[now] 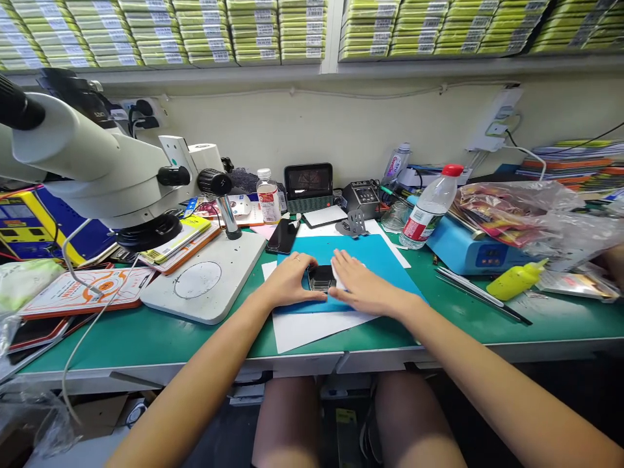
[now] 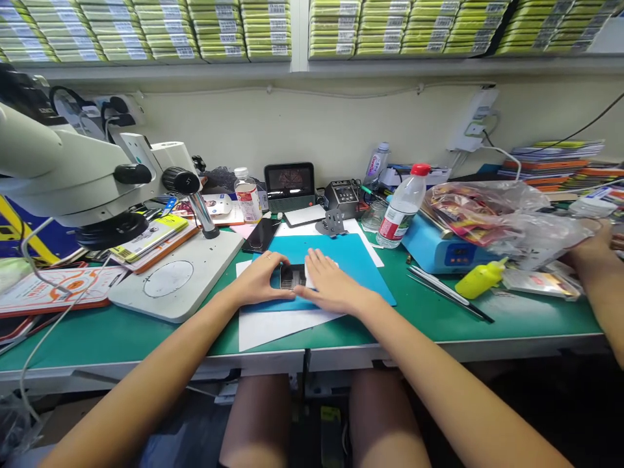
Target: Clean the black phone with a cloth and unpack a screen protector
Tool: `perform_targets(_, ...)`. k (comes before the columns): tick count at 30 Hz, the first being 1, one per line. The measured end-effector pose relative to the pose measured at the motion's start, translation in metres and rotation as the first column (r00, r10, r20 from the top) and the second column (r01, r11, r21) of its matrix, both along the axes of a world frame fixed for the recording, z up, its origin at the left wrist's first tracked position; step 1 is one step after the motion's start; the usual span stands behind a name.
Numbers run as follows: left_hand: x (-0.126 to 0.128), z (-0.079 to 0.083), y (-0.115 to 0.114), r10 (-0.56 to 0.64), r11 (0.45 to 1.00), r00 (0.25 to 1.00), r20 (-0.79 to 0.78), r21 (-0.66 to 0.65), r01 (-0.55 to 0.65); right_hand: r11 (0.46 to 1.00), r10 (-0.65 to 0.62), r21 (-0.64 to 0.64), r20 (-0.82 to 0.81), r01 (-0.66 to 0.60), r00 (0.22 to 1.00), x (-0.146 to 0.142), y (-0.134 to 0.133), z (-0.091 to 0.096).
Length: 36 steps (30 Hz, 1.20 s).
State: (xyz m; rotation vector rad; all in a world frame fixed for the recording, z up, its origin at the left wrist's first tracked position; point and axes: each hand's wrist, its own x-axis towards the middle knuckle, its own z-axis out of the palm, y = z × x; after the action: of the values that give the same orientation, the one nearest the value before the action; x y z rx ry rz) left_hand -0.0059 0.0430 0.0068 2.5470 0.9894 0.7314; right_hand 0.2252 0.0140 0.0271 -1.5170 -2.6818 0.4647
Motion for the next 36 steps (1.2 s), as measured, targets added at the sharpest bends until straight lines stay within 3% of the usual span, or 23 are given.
perform_targets(3, -0.001, 0.000, 0.001, 0.008, 1.000, 1.000, 0.020, -0.030, -0.007, 0.992, -0.123, -0.019, -0.005, 0.123, 0.992, -0.002, 0.016, 0.001)
perform_targets(5, -0.001, -0.001, 0.001, 0.017, 0.999, 0.999, 0.038, -0.047, -0.015, 0.990, -0.136, -0.027, -0.017, 0.135, 0.991, -0.016, 0.021, 0.001)
perform_targets(8, -0.002, -0.003, 0.002, 0.013, 0.999, 0.999, 0.046, -0.046, -0.011, 0.999, -0.033, -0.010, -0.042, 0.033, 0.999, -0.032, 0.014, 0.000)
perform_targets(12, -0.003, -0.003, 0.003, 0.015, 0.998, 0.999, 0.049, -0.058, -0.013, 0.996, 0.086, 0.006, -0.045, -0.086, 0.995, -0.012, 0.004, -0.005)
perform_targets(15, -0.004, -0.001, 0.004, 0.012, 0.997, 0.999, 0.043, -0.078, -0.009, 0.999, -0.051, 0.003, 0.005, 0.051, 0.999, 0.003, 0.015, -0.005)
perform_targets(18, -0.004, -0.002, 0.003, 0.010, 0.997, 0.999, 0.049, -0.075, -0.007, 0.994, -0.111, -0.016, 0.028, 0.111, 0.993, -0.009, 0.029, -0.003)
perform_targets(22, -0.004, -0.003, 0.003, 0.003, 0.999, 0.998, 0.059, -0.036, -0.001, 1.000, -0.001, 0.019, -0.024, 0.002, 1.000, -0.032, 0.017, -0.003)
perform_targets(25, -0.004, -0.003, 0.003, 0.005, 1.000, 0.999, 0.053, -0.029, -0.004, 0.995, 0.095, 0.012, -0.004, -0.095, 0.995, -0.022, 0.000, -0.003)
perform_targets(28, -0.004, -0.001, 0.004, 0.002, 0.999, 0.999, 0.053, -0.046, 0.000, 1.000, -0.017, -0.006, 0.050, 0.017, 0.999, -0.003, 0.002, -0.001)
perform_targets(31, -0.004, 0.000, 0.004, 0.003, 0.998, 0.998, 0.056, -0.055, 0.000, 0.989, -0.150, -0.003, 0.050, 0.151, 0.987, -0.004, 0.019, 0.000)
perform_targets(33, -0.003, -0.001, 0.003, 0.006, 0.998, 0.998, 0.055, -0.057, -0.002, 0.988, -0.155, -0.008, 0.036, 0.155, 0.987, -0.018, 0.026, -0.001)
perform_targets(36, -0.003, -0.003, 0.004, 0.002, 0.999, 0.999, 0.053, -0.037, 0.000, 0.998, -0.064, 0.013, -0.017, 0.064, 0.998, -0.036, 0.019, -0.005)
